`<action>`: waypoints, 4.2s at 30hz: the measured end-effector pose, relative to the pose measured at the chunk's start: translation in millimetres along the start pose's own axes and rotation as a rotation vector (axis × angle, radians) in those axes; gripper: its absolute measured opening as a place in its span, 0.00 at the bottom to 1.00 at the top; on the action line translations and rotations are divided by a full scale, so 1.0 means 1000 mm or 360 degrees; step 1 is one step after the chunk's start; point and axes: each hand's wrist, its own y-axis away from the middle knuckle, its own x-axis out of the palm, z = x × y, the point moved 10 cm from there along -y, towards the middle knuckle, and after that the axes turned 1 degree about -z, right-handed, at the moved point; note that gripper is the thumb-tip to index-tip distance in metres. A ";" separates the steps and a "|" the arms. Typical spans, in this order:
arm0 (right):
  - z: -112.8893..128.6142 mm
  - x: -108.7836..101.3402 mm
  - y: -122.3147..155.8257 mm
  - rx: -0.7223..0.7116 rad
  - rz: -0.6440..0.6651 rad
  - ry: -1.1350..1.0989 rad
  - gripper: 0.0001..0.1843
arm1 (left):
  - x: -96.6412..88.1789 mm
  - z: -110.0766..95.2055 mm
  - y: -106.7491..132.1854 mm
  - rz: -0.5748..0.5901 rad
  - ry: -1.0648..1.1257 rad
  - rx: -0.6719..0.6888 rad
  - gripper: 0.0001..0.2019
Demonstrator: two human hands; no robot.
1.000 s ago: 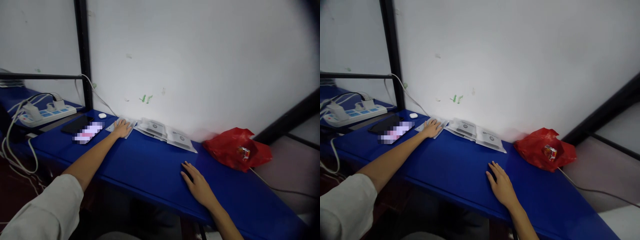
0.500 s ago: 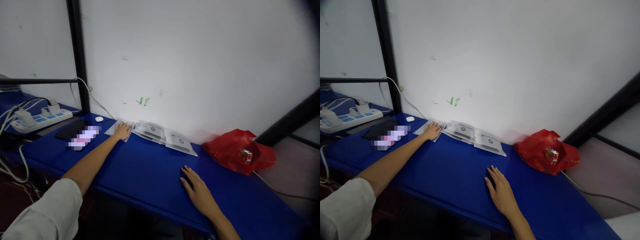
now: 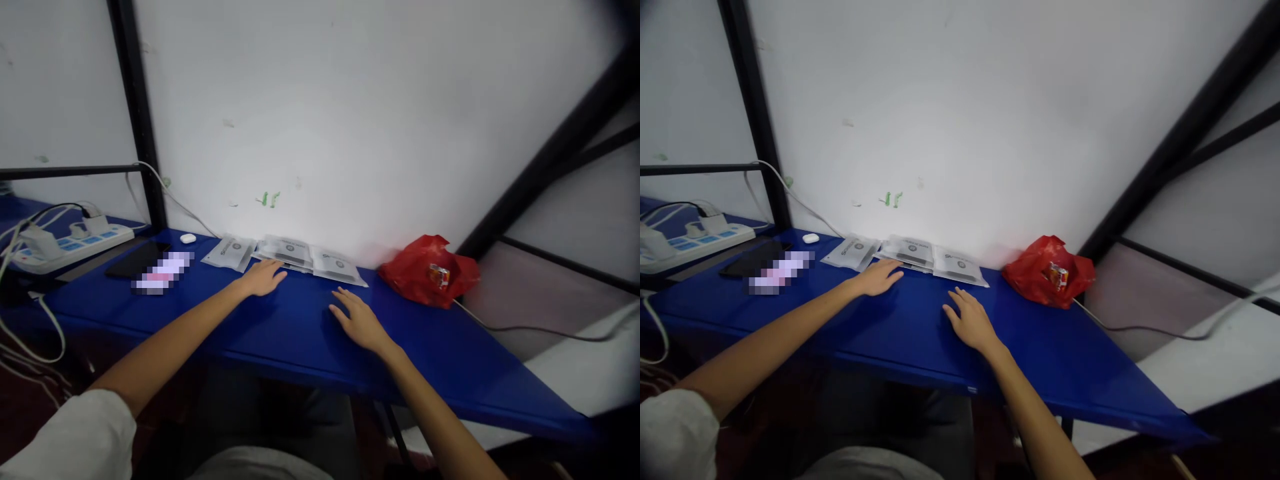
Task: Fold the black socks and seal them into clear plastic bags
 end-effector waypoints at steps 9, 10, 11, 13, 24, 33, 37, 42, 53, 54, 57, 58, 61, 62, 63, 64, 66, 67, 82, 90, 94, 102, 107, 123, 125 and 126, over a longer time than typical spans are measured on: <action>-0.010 0.031 0.000 0.0061 0.0081 -0.0017 0.25 | 0.040 -0.003 0.030 0.0110 0.0024 -0.0135 0.25; -0.009 0.030 0.000 0.0064 0.0078 -0.0009 0.25 | 0.040 -0.002 0.029 0.0106 0.0018 -0.0137 0.25; -0.008 0.028 0.000 0.0070 0.0074 0.0001 0.25 | 0.040 -0.002 0.029 0.0104 0.0010 -0.0141 0.24; -0.007 0.023 -0.005 0.0091 0.0049 0.0027 0.23 | 0.038 -0.002 0.028 0.0099 -0.0005 -0.0152 0.24; -0.013 0.007 -0.073 0.0121 -0.0222 0.0609 0.15 | 0.038 -0.003 0.028 0.0095 -0.0002 -0.0158 0.23; 0.005 0.005 -0.043 -0.0075 -0.0142 0.0656 0.11 | 0.029 -0.009 0.031 0.0018 0.0014 -0.0102 0.23; 0.032 0.004 -0.014 -0.0286 -0.0220 0.0360 0.09 | 0.011 -0.053 0.043 -0.0226 -0.0093 0.0317 0.22; 0.066 -0.004 0.006 -0.0546 -0.0400 -0.0211 0.08 | 0.011 -0.099 0.061 -0.0297 -0.0411 0.0734 0.13; 0.059 -0.021 0.022 -0.0547 -0.0515 -0.0196 0.05 | -0.014 -0.062 0.083 -0.0414 -0.0653 0.0533 0.09; 0.056 -0.022 0.023 -0.0533 -0.0533 -0.0169 0.05 | -0.016 -0.058 0.084 -0.0422 -0.0655 0.0508 0.10; 0.056 -0.024 0.022 -0.0542 -0.0537 -0.0133 0.06 | -0.017 -0.058 0.084 -0.0420 -0.0645 0.0484 0.09; 0.058 -0.024 0.021 -0.0556 -0.0525 -0.0126 0.06 | -0.017 -0.059 0.083 -0.0412 -0.0631 0.0482 0.09; 0.064 -0.021 0.018 -0.0585 -0.0483 -0.0066 0.06 | -0.016 -0.065 0.078 -0.0383 -0.0570 0.0484 0.09; 0.064 -0.020 0.018 -0.0588 -0.0475 -0.0031 0.07 | -0.017 -0.066 0.077 -0.0381 -0.0546 0.0486 0.09; 0.064 -0.020 0.017 -0.0587 -0.0472 0.0006 0.08 | -0.018 -0.066 0.077 -0.0384 -0.0520 0.0491 0.10; 0.062 -0.020 0.016 -0.0582 -0.0475 0.0040 0.08 | -0.020 -0.065 0.077 -0.0388 -0.0488 0.0501 0.11; 0.059 -0.020 0.016 -0.0578 -0.0488 0.0081 0.08 | -0.023 -0.063 0.079 -0.0389 -0.0407 0.0537 0.11; 0.058 -0.020 0.016 -0.0583 -0.0495 0.0085 0.09 | -0.024 -0.061 0.080 -0.0382 -0.0363 0.0554 0.11; 0.100 -0.029 0.022 -0.0752 -0.0564 -0.0253 0.08 | 0.002 -0.101 0.079 -0.0330 -0.0569 0.0718 0.14; 0.069 -0.037 0.027 -0.0555 -0.0635 -0.0323 0.07 | -0.027 -0.084 0.086 -0.0518 -0.0426 0.0675 0.15; 0.072 -0.039 0.028 -0.0573 -0.0667 -0.0350 0.08 | -0.031 -0.080 0.087 -0.0514 -0.0375 0.0620 0.11; 0.081 -0.041 0.030 -0.0599 -0.0682 -0.0360 0.08 | -0.038 -0.106 0.091 -0.0591 -0.0179 0.0659 0.11; 0.084 -0.040 0.030 -0.0590 -0.0672 -0.0370 0.08 | -0.036 -0.127 0.093 -0.0719 -0.0189 0.0776 0.10; 0.086 -0.051 0.037 -0.0601 -0.0737 -0.0369 0.07 | -0.027 -0.126 0.091 -0.0769 -0.0670 0.0905 0.10; 0.078 -0.053 0.037 -0.0586 -0.0732 -0.0359 0.07 | -0.030 -0.111 0.091 -0.0723 -0.0659 0.0859 0.10; 0.072 -0.055 0.038 -0.0566 -0.0741 -0.0365 0.07 | -0.033 -0.101 0.091 -0.0711 -0.0650 0.0821 0.10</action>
